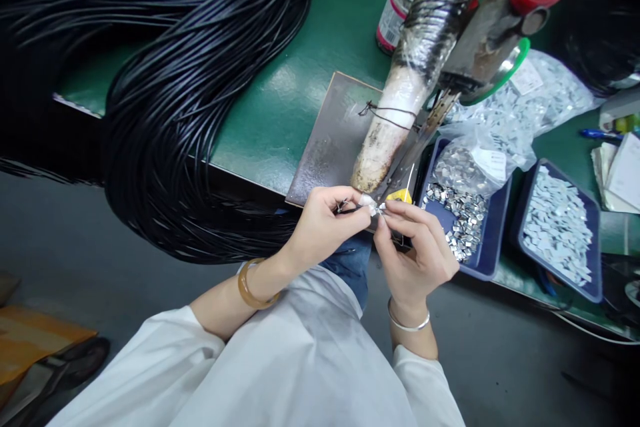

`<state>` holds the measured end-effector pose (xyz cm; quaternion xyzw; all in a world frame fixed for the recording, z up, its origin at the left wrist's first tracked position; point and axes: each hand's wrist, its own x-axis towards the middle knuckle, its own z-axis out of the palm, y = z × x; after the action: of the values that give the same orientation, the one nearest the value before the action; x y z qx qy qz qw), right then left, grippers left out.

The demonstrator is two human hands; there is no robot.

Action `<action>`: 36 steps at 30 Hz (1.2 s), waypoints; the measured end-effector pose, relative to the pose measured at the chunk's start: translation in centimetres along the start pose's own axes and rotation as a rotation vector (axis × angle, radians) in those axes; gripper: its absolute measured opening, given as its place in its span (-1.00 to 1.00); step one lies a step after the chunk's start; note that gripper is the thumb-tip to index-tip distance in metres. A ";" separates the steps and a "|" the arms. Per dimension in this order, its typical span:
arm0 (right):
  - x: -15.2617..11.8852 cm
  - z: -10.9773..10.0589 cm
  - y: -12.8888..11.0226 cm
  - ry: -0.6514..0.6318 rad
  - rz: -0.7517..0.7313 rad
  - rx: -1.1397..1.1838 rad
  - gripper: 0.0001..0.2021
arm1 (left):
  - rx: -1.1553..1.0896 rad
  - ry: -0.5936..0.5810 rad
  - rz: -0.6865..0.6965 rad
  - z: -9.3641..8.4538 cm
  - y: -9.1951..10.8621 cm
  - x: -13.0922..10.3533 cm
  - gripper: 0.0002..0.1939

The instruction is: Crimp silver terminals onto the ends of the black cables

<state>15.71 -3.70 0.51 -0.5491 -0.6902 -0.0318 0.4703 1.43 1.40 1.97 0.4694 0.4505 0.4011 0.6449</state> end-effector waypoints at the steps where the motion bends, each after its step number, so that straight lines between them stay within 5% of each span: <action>1: 0.0 0.0 0.0 -0.005 -0.001 0.004 -0.80 | 0.002 0.002 0.003 0.0 -0.1 0.0 -0.84; 26: -0.4 -0.1 0.2 -0.023 -0.019 -0.010 -0.80 | 0.035 -0.034 0.037 -0.1 -0.4 -0.1 -0.83; 31: -0.2 -0.1 0.2 -0.089 0.127 0.108 -0.85 | 0.105 -0.083 0.123 -0.3 -1.2 -1.0 -0.90; 36: -0.3 -0.2 0.2 -0.099 0.258 0.304 -0.88 | 0.243 -0.038 0.363 -1.1 -2.1 -2.0 -0.91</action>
<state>15.96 -4.02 0.33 -0.5566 -0.6331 0.1603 0.5136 -0.02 -0.68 0.17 0.6243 0.3915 0.4445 0.5093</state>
